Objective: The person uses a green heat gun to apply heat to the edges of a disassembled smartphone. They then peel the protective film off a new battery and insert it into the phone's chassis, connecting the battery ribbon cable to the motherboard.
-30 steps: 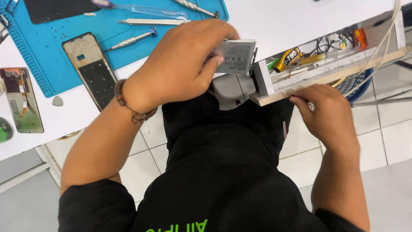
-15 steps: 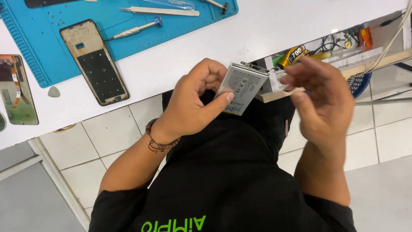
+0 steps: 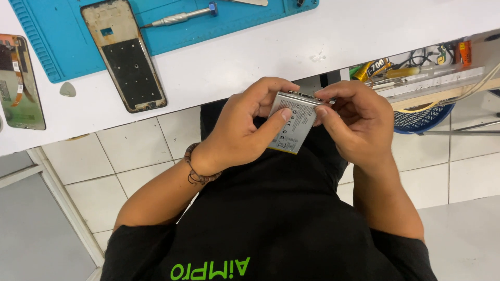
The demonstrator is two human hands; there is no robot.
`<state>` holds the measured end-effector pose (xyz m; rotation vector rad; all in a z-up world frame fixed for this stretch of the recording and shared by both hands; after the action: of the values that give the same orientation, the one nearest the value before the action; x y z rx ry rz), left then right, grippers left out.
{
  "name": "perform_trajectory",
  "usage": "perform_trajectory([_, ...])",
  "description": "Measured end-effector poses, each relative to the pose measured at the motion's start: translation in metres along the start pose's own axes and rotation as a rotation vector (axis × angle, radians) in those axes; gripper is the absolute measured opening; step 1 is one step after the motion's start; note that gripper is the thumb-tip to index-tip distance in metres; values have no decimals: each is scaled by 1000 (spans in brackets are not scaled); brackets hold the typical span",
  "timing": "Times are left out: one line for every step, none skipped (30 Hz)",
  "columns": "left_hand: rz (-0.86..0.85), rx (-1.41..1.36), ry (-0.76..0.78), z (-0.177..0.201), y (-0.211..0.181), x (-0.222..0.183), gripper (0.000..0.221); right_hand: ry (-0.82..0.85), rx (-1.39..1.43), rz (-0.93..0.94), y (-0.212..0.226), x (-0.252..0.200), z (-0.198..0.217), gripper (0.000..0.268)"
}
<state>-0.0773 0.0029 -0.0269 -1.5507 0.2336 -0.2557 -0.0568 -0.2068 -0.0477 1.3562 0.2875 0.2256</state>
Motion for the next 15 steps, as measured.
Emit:
perform_trajectory([0,0,-8,0,3,0,25,7,-1,1,-1,-3,-1,13])
perform_trajectory([-20,12,-7,1,5,0,23,-1,30,-2,-3,-2,-3,13])
perform_trajectory([-41,24,-7,2,7,0,21,-9,60,-5,-4,-2,-5,12])
perform_trajectory([-42,34,-28,5,8,0,21,12,65,5,-4,-1,-7,12])
perform_trajectory([-40,66,-10,7,9,0,19,-5,59,-17,-5,-1,-9,12])
perform_trajectory([-37,93,11,7,11,0,18,-24,49,-42,-6,-1,-8,12])
perform_trajectory([-38,98,-7,8,11,-1,18,-6,50,-35,-6,-1,-9,12])
perform_trajectory([-47,138,4,10,10,-2,18,-14,14,-33,-6,0,-10,12])
perform_trajectory([-56,179,15,11,10,-2,19,-22,-22,-31,-6,0,-10,13])
perform_trajectory([-54,180,-3,13,9,-3,19,-5,-23,-27,-6,2,-13,13])
perform_trajectory([-51,187,-5,15,9,-3,19,-15,-6,-38,-7,3,-15,14])
perform_trajectory([-49,194,-5,17,9,-3,20,-28,11,-48,-8,4,-16,16])
perform_trajectory([-49,195,-21,20,11,-3,20,-14,9,-44,-5,9,-20,16])
perform_trajectory([-44,262,-39,23,13,-2,27,-46,-18,-93,-2,13,-21,16])
perform_trajectory([-37,329,-57,27,14,-1,34,-79,-46,-141,1,18,-23,17])
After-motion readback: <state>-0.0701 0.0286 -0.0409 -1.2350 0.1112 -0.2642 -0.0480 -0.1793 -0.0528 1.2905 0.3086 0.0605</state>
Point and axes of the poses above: each hand's wrist, its own x-axis towards the middle knuckle, its own z-axis out of the back of the hand, y = z × x, the point moved 2 cm from there along x, towards the middle knuckle, and after that the axes turned 6 degrees about -z, right-handed, at the moved point
